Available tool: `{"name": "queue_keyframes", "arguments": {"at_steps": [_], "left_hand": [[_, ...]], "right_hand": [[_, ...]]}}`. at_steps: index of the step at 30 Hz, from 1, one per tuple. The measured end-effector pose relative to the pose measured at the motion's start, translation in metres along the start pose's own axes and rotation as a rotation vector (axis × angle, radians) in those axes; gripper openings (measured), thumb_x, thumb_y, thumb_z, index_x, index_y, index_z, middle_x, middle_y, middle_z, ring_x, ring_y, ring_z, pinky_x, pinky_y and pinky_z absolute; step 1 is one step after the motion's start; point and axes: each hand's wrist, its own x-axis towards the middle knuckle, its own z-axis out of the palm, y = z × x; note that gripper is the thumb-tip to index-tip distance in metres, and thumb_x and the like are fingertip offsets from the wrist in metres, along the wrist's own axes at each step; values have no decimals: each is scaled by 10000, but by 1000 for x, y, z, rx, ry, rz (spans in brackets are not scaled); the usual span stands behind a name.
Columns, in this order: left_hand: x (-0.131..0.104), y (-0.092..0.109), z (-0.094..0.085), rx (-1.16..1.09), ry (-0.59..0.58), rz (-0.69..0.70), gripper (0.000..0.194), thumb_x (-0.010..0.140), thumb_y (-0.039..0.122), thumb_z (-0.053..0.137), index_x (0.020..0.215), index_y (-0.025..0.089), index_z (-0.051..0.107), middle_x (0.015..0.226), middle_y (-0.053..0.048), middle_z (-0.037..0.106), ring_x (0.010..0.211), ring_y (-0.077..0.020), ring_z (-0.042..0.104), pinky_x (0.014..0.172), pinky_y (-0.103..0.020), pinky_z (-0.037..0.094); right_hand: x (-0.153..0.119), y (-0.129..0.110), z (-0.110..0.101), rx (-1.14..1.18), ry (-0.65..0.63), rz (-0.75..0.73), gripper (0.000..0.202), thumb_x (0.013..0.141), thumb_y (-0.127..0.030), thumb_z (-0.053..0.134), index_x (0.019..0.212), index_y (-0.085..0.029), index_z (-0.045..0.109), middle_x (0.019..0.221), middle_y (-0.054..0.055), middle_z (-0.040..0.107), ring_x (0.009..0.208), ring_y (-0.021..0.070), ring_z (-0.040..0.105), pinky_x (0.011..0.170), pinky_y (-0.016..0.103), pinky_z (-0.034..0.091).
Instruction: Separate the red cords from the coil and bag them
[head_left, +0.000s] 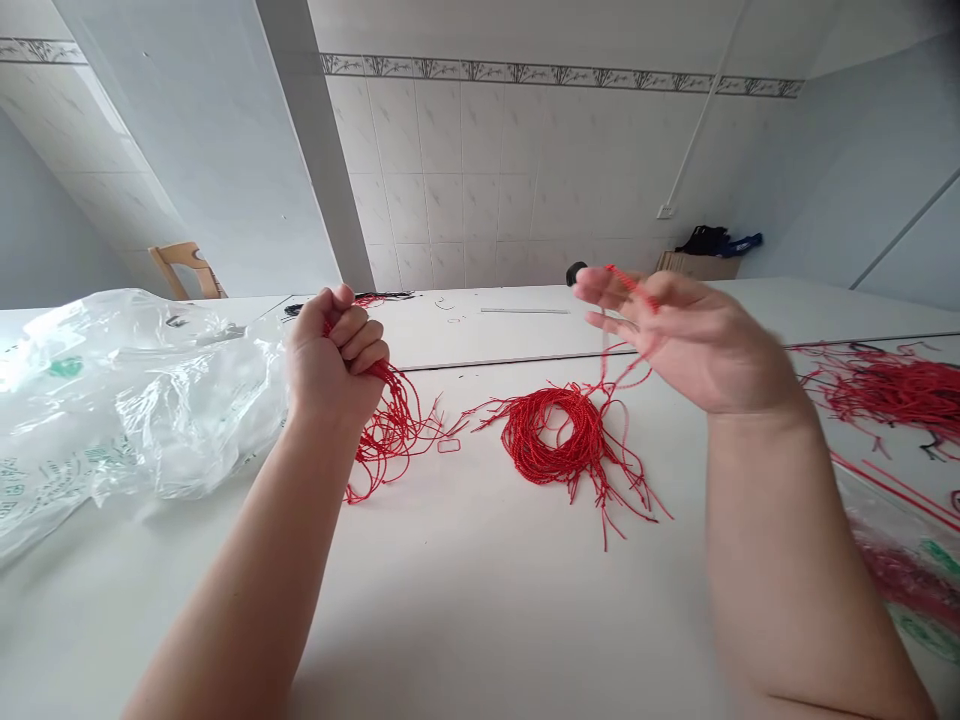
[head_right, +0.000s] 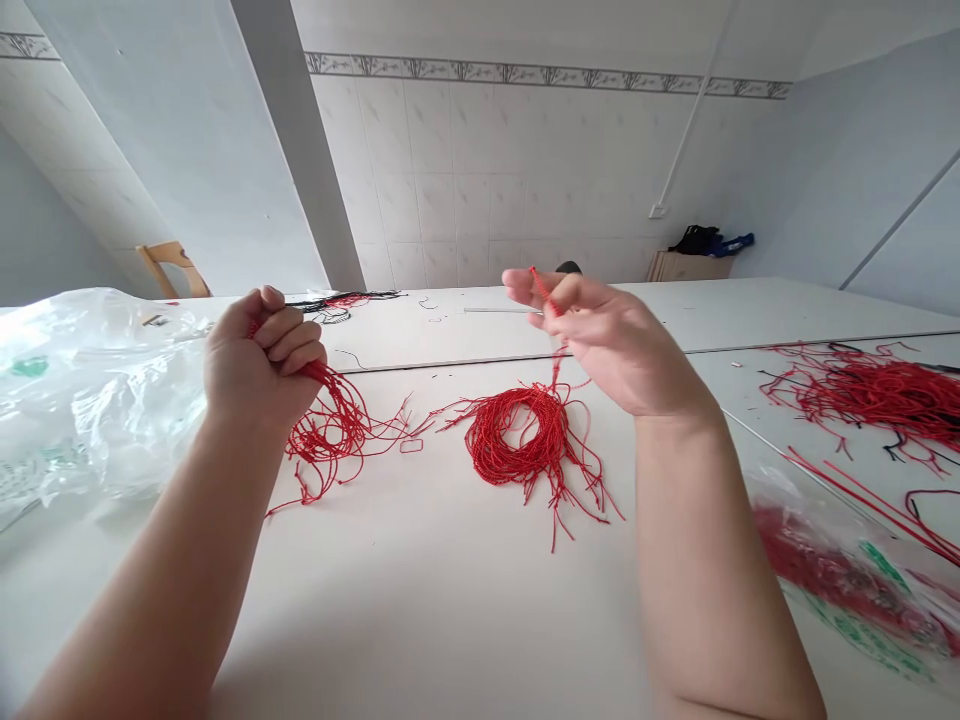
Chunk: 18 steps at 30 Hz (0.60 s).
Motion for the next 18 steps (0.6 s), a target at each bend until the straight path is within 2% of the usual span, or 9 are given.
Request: {"name": "queue_keyframes", "arguments": {"at_steps": [1,2,5,6,9,10,13,14,18], "left_hand": [[-1,0,1,9,11,5,362,1061,144,473,719,207,573,461,75,293,344,-52,269,320,-186,195],[-2,-1,2,17,22,9,367,1061,144,470,714,204,573,465,76,285,344,-51,262,315,-186,196],[-3,-1,4,38,40,13,379,1063,145,463,708,203,583,476,74,270,345,-50,256,308,-189,202],[-3,-1,4,45,41,14,383,1065,146,459,708,203,586,479,74,267,347,-50,257,308,-189,205],[-4,-1,4,60,34,17,394,1071,145,448,707,205,587,484,72,262,356,-52,256,313,-187,207],[-4,-2,4,61,30,19,395,1071,142,449,705,206,585,485,72,260,358,-53,253,314,-187,203],[-4,-2,4,63,22,22,389,1068,134,458,706,204,580,490,73,257,358,-50,250,317,-185,197],[-4,-2,4,64,22,20,387,1069,137,459,707,201,580,493,75,256,357,-48,252,317,-183,197],[-2,-4,3,88,-3,-22,382,1072,156,456,711,184,580,500,83,250,358,-42,251,313,-169,191]], "right_hand": [[0,0,0,105,13,-33,158,861,-391,611,783,-257,584,1365,-9,701,1444,285,543,1172,528,434],[0,1,0,116,55,-54,158,859,-390,612,778,-258,584,1291,-1,738,1381,286,594,1163,535,438],[2,0,3,-146,209,-57,127,824,-310,706,747,-250,625,1087,24,779,1203,272,672,1165,516,422],[3,0,4,-135,243,-85,140,813,-298,714,725,-252,616,1003,23,774,1134,265,691,1157,511,431],[4,-6,9,178,290,-232,230,832,-341,663,662,-269,527,737,4,677,897,242,713,1102,515,490],[3,-8,10,187,304,-250,235,838,-336,661,658,-272,524,690,0,644,837,235,703,1086,514,500],[0,-15,12,-82,275,-192,167,829,-282,722,701,-274,615,723,9,663,853,239,690,1075,507,487],[-2,-18,13,-98,250,-191,164,832,-297,732,710,-280,624,728,8,665,864,243,688,1069,508,487],[-5,-27,20,185,191,-250,297,901,-511,624,699,-307,547,624,-3,569,768,247,661,1013,522,524]]}}
